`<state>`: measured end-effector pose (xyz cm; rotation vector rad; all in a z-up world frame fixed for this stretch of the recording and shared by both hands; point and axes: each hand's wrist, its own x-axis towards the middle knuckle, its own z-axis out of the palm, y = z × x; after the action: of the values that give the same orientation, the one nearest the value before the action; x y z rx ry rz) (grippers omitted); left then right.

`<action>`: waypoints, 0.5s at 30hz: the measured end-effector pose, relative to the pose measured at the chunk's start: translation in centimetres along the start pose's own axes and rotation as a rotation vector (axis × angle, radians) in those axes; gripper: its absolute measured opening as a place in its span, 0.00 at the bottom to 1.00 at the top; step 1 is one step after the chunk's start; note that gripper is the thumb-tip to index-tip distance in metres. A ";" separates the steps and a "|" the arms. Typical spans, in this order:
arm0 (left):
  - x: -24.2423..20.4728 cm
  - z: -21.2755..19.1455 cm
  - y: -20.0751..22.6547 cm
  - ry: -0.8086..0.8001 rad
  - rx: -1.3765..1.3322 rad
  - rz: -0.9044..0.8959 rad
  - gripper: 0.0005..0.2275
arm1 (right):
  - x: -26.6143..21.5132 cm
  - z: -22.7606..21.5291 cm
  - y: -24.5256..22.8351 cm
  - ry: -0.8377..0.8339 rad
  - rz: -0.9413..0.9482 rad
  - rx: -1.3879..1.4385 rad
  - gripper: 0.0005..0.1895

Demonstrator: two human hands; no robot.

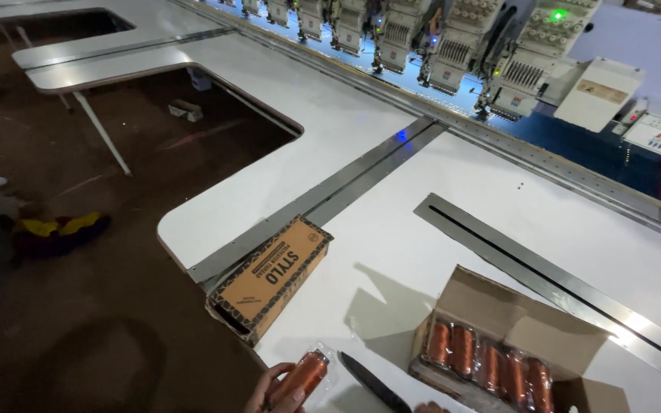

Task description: Unpacking thread spools from a box, removing their plastic wrap with scissors, and placing them into another container.

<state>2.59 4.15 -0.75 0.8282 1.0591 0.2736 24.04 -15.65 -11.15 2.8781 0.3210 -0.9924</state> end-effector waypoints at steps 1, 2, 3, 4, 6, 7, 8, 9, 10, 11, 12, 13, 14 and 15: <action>0.4 -0.4 -0.3 0.004 -0.004 0.001 0.23 | 1.0 -0.8 -0.4 -0.007 0.002 -0.028 0.21; 0.9 -0.8 -0.5 -0.021 0.032 0.023 0.23 | 1.6 -1.0 -1.2 -0.014 0.004 -0.057 0.21; 1.4 -1.4 -0.8 -0.044 0.066 0.048 0.22 | 1.9 -0.6 -2.5 -0.019 0.000 -0.087 0.22; 2.3 -1.9 -1.1 -0.036 0.060 0.054 0.22 | 3.3 -0.7 -3.9 -0.017 -0.010 -0.092 0.22; 3.8 -3.1 -2.0 -0.102 -0.014 0.124 0.25 | 5.7 -0.6 -6.3 0.292 -0.400 0.127 0.23; 5.1 -4.0 -2.5 -0.094 -0.017 0.128 0.25 | 7.1 -0.2 -7.6 0.291 -0.409 0.126 0.23; 6.4 -4.9 -3.0 -0.227 0.008 0.139 0.27 | 8.5 0.2 -8.9 0.350 -0.462 0.182 0.24; 7.7 -5.9 -3.5 -0.359 0.034 0.148 0.28 | 9.8 0.6 -10.2 0.408 -0.515 0.239 0.26; 10.1 -6.3 -4.7 -0.351 0.031 0.152 0.28 | 10.4 1.1 -10.2 0.405 -0.525 0.238 0.26; 12.5 -6.9 -5.9 -0.333 0.113 0.150 0.24 | 11.0 1.7 -10.5 0.468 -0.569 0.270 0.25; 14.9 -7.5 -7.1 -0.315 0.195 0.147 0.21 | 11.6 2.3 -10.7 0.531 -0.613 0.304 0.24; 15.2 -8.5 -7.0 -0.307 0.191 0.149 0.21 | 12.1 2.4 -11.1 0.528 -0.623 0.302 0.24; 15.5 -9.5 -7.0 -0.344 0.229 0.240 0.26 | 12.5 2.5 -11.4 0.513 -0.574 0.274 0.16; 15.6 -10.4 -7.3 -0.387 0.268 0.326 0.32 | 12.8 2.9 -11.2 0.497 -0.517 0.245 0.11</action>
<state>0.11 12.99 -18.68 1.2430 0.6014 0.2346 29.69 -2.92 -21.41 3.3170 1.0893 -0.3412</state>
